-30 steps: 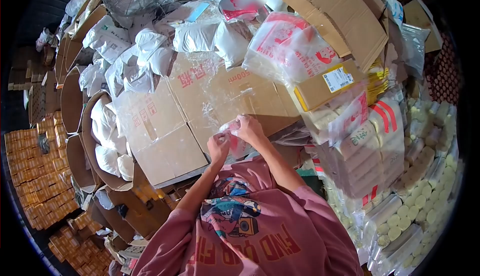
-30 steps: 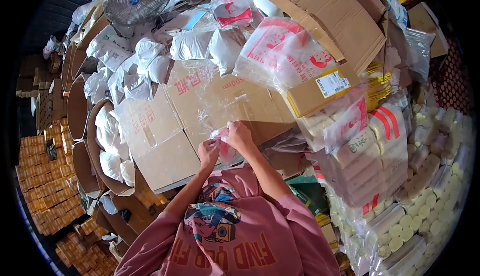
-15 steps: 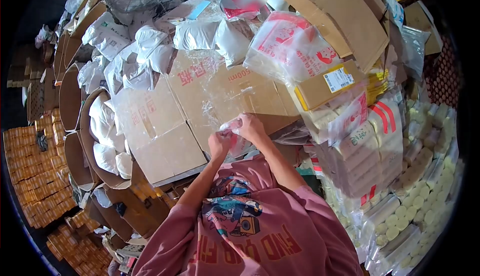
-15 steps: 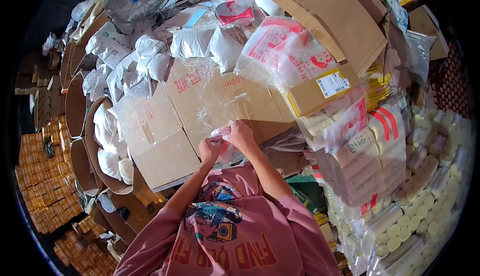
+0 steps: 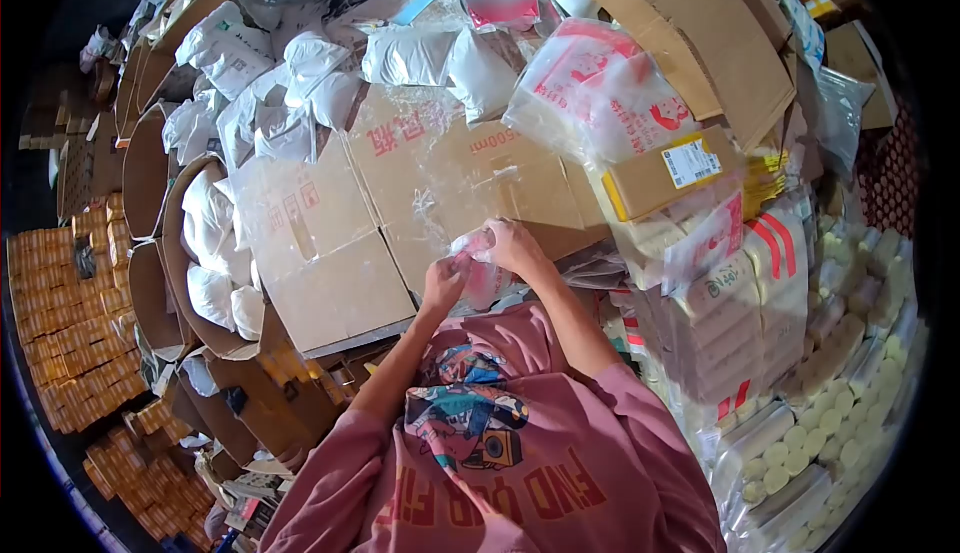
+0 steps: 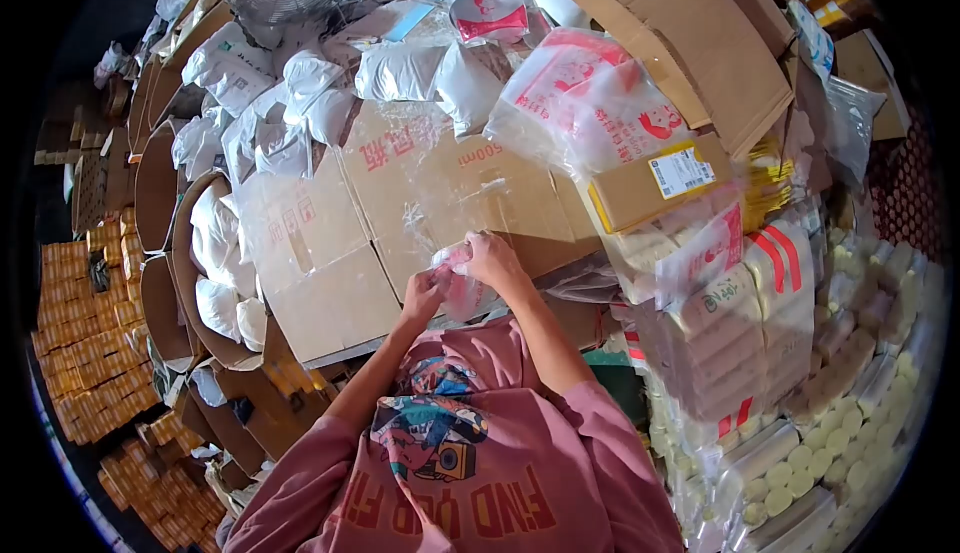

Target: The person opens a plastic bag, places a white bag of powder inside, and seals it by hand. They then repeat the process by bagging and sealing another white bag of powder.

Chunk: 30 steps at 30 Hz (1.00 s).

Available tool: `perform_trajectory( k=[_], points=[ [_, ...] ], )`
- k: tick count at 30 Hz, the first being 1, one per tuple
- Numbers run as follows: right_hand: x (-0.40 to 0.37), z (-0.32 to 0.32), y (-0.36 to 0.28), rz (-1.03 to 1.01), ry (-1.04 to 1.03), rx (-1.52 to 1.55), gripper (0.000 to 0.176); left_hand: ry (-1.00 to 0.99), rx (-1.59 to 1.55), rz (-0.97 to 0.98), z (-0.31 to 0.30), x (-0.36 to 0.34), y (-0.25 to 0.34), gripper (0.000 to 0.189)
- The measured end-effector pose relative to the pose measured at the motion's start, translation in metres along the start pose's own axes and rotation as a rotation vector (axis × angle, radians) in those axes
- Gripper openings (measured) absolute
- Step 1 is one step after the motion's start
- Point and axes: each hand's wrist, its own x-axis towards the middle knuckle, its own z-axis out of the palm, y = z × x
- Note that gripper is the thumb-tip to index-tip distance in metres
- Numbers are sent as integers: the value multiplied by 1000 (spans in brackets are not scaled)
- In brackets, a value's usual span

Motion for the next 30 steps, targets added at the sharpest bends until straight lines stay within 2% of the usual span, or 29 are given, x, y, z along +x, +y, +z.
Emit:
perform_trajectory(
  k=[4, 17, 22, 25, 30],
  points=[
    [3, 3, -1, 7, -18, 1, 45, 43, -28, -60, 3, -1, 4, 39],
    [4, 3, -3, 59, -47, 0, 42, 184, 82, -73, 7, 0, 4, 34],
    [4, 3, 1, 55, -60, 17, 42, 207, 157, -106, 1, -8, 30, 33],
    [4, 4, 3, 48, -47, 20, 43, 196, 176, -206, -1, -8, 46, 35],
    [2, -5, -2, 101, -61, 7, 45, 246, 192, -135, 8, 0, 35, 37]
  ],
)
